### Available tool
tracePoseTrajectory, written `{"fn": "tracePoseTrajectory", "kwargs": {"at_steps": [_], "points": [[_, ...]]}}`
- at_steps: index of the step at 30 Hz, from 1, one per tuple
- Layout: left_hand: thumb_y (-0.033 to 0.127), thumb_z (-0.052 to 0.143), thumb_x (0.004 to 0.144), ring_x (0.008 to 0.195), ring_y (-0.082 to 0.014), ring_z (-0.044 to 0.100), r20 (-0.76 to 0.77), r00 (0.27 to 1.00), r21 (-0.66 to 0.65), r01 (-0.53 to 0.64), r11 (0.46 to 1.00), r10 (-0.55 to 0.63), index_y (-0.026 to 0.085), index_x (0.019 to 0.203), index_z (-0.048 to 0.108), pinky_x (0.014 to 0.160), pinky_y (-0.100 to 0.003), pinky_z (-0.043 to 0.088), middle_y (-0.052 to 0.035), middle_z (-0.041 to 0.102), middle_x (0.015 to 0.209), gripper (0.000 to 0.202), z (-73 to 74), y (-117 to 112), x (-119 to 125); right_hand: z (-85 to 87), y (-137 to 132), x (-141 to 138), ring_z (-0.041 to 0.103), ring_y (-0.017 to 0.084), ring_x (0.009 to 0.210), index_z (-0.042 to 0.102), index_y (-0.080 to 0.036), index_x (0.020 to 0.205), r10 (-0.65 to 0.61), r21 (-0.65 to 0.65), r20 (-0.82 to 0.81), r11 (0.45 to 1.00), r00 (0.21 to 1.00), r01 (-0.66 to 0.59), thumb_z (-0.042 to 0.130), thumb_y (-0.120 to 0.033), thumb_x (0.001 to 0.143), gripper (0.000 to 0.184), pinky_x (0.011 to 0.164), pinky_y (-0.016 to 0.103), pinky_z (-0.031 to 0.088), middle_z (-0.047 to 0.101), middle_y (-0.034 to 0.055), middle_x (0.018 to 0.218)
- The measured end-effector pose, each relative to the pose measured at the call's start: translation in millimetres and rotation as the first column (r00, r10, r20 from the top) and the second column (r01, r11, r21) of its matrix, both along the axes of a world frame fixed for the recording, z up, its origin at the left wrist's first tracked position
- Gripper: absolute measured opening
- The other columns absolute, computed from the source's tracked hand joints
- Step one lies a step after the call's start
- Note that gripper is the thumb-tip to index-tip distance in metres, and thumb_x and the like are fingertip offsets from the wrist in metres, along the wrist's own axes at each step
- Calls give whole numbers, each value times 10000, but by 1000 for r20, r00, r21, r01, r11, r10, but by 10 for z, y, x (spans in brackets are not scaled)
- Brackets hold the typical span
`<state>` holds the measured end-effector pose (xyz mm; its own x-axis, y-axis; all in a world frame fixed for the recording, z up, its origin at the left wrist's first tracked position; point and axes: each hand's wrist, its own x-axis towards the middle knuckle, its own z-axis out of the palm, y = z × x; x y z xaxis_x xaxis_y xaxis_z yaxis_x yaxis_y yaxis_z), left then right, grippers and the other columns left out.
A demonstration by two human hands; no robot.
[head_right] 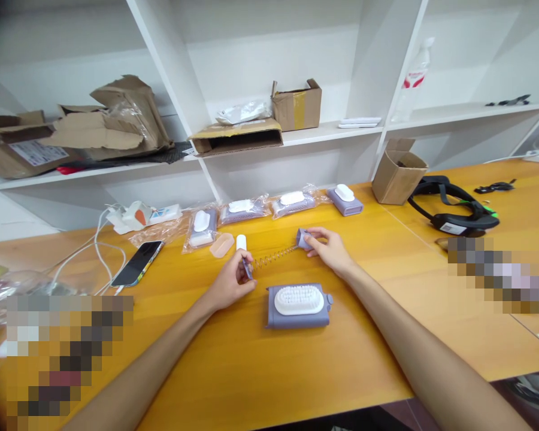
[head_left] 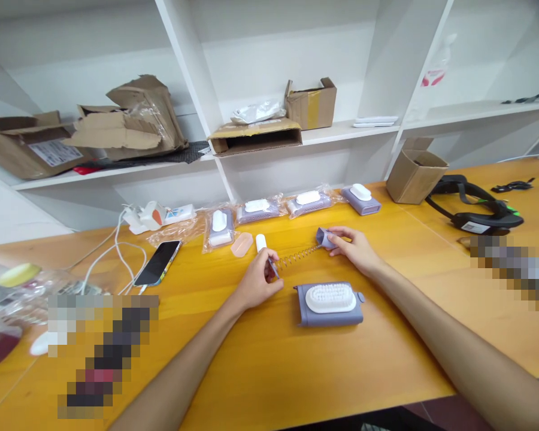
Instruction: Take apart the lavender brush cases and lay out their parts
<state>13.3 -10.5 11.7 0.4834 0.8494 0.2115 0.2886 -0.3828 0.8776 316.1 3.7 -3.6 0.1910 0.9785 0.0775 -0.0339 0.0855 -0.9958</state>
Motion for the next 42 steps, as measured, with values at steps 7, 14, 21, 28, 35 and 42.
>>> {"fn": "tracePoseTrajectory", "kwargs": {"at_steps": [7,14,21,28,35,42], "points": [[156,681,738,640,-115,491,14,999,-25,35,999,-35,239,1092,478,609,-243,409,60,497,805,416,-4,-1,10,-51,29,61,709,182,520,661,-178,1039,19,-40,141,999,990,-14,829,-389,814,351,460,277,603,729,31,668],[84,627,683,684,-128,503,-26,999,64,33,997,-31,234,1077,523,638,-251,435,36,490,852,434,-23,22,-4,-47,9,116,534,125,328,711,-185,991,-27,-42,358,998,934,45,739,-216,765,229,299,225,419,687,-17,571],[63,599,668,698,-138,509,-39,998,95,48,994,-45,234,1081,537,642,-265,444,19,492,905,451,-23,26,-6,-12,8,129,586,179,367,789,-192,1152,-7,-54,546,998,838,44,679,-170,777,392,522,340,554,686,-22,534],[48,591,657,735,-151,536,-10,999,64,50,997,-49,235,1090,531,665,-277,467,5,512,938,476,-32,29,-5,-45,132,99,763,347,1065,774,-261,1271,19,-12,680,1000,733,-15,709,-131,723,567,1014,443,556,830,69,1088],[57,630,691,805,-164,587,-108,992,115,74,991,-62,228,1160,548,737,-300,505,-24,615,1053,506,0,-16,-11,-76,236,7,631,415,1325,771,-282,1296,12,43,739,997,674,-64,637,-42,704,653,1199,577,409,668,94,1473],[284,781,831,1287,-319,610,-308,951,161,48,986,4,254,1373,529,1124,-493,471,-100,639,1414,598,51,-100,38,-179,189,186,762,204,687,720,-173,1275,60,49,613,992,787,-114,500,-181,871,461,583,339,649,789,122,1195]]}}
